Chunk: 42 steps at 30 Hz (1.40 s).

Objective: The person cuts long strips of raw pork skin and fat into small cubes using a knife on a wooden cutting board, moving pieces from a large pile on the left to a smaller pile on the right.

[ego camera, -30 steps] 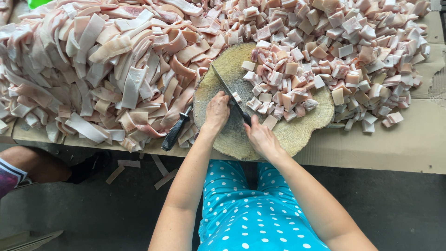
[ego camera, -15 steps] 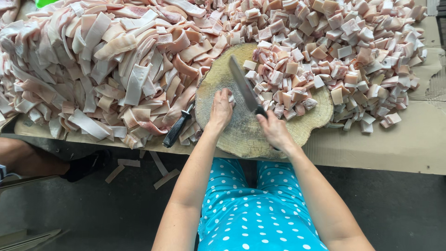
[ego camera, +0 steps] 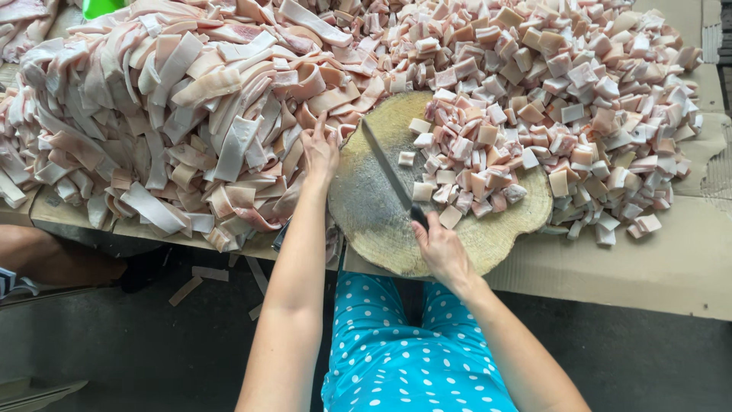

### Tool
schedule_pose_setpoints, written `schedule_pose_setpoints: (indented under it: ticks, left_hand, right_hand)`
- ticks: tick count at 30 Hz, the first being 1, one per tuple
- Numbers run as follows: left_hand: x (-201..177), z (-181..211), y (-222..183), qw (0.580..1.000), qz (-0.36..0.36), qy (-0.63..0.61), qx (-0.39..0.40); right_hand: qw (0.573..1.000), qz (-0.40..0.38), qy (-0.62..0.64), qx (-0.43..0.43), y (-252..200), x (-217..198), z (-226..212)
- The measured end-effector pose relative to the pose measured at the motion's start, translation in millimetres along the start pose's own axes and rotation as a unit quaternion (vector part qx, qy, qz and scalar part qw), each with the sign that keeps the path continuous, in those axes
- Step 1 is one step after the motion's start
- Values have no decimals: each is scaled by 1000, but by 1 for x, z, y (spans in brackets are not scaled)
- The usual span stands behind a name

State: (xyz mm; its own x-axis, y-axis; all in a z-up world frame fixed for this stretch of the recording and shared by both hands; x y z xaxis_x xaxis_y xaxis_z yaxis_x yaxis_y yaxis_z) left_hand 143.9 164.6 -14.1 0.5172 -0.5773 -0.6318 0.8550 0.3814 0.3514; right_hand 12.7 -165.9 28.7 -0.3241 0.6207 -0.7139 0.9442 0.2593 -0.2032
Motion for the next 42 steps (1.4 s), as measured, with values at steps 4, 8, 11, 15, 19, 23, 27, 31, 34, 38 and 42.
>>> schedule_pose_setpoints:
  ticks: [4,8,11,15,19,23,27,31,34,38,42]
  left_hand:
    - [25,-38,21,971,-145,147,-119]
    - [25,-79,27,980,-73,129,-136]
    - [7,-103,26,995,35,22,-90]
    - [-37,-106,36,998,9,7,-65]
    - [-93,-36,45,998,-15,43,-35]
    - [-136,67,34,963,-82,-218,-139]
    - [-145,165,6,937,-182,-273,-118]
    - [-96,187,-32,780,-296,-538,-121]
    - [-51,116,-78,762,-298,-525,-233]
    - [-22,19,-115,915,-314,-127,-217]
    - [-28,20,-109,940,-252,219,-75]
  right_hand:
    - [998,35,-20,-47,-5,8,-4]
    - [993,-48,-40,96,2,-1,37]
    - [993,14,-49,109,-1,-27,53]
    - [996,37,-27,75,-3,-22,53]
    - [996,34,-22,79,-1,-18,61]
    - [997,36,-23,70,0,-15,64]
    - [997,35,-17,59,-2,-18,59]
    - [996,21,-13,84,-4,-24,61]
    - [997,26,0,73,-8,-29,63]
    - [995,12,-2,95,-12,-26,68]
    - [996,27,-15,80,-12,-24,66]
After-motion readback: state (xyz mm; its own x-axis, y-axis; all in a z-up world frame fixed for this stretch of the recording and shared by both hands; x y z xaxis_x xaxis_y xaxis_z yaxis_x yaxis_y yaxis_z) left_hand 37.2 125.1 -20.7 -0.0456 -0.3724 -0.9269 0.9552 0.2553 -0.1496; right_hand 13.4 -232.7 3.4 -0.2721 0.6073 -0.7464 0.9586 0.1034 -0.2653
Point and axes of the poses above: each hand's wrist, its own y-axis towards the middle knuckle, its own x-axis out of the palm, z = x × y, the point moved 9 cm from there along y, towards the middle knuckle, and after that the axes turned 4 degrees about x, right-handed, at the moved point
